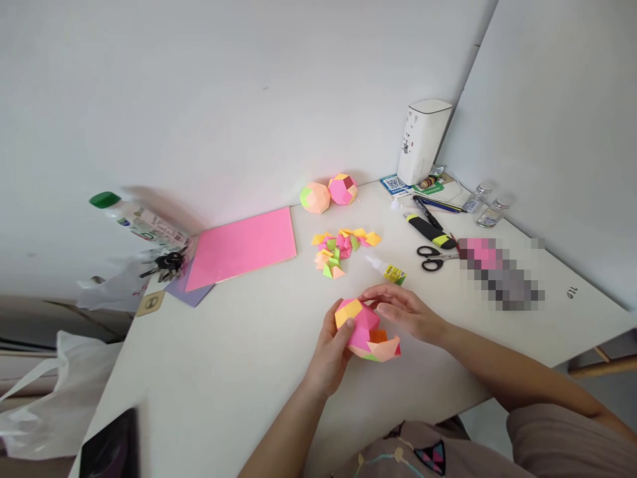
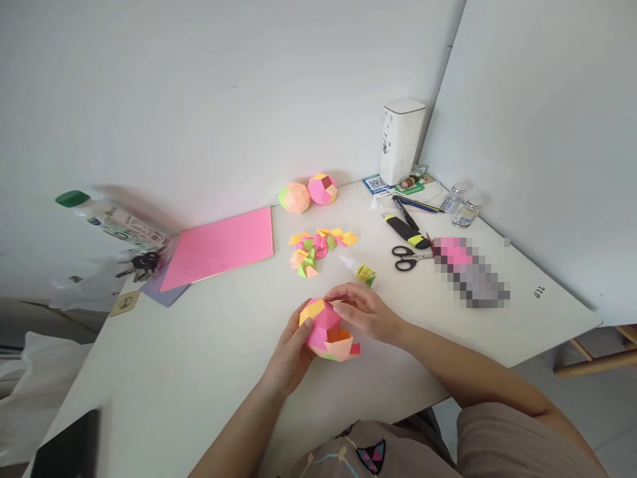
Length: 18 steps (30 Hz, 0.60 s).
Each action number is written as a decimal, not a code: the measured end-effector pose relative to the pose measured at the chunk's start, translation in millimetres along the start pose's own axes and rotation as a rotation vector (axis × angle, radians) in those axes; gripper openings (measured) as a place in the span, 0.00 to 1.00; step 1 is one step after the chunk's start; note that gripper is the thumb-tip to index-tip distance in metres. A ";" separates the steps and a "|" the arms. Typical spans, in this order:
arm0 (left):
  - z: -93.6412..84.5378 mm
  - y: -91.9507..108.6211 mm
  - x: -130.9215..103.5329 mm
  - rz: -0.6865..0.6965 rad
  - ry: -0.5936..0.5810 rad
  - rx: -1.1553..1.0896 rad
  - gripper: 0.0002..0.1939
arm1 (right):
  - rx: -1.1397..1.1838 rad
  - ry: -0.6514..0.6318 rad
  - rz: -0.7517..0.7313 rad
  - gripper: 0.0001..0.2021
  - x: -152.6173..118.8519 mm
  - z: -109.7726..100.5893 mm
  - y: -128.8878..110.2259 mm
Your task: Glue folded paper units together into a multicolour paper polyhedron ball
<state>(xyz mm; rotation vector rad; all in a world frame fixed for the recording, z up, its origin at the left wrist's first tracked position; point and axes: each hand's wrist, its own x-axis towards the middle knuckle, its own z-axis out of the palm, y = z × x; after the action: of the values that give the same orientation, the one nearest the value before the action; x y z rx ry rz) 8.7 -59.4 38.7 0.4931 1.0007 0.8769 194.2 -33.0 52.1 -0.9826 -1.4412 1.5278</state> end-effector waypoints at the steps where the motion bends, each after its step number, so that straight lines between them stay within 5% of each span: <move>1: 0.6 -0.1 0.3 0.014 0.007 -0.007 0.33 | -0.001 -0.010 -0.017 0.14 -0.6 0.2 -0.1; 8: -0.9 -1.6 7.6 0.169 0.160 -0.055 0.31 | -0.203 -0.017 -0.212 0.12 -4.0 1.2 -0.8; 18: -2.3 -6.2 4.4 0.308 0.315 0.090 0.36 | -0.267 -0.078 -0.060 0.09 -7.6 12.5 -2.0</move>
<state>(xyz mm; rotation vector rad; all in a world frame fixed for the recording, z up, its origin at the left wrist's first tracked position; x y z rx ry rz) 10.3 -59.4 31.0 0.6080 1.2768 1.2149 185.6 -44.6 54.8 -1.0338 -1.7479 1.3663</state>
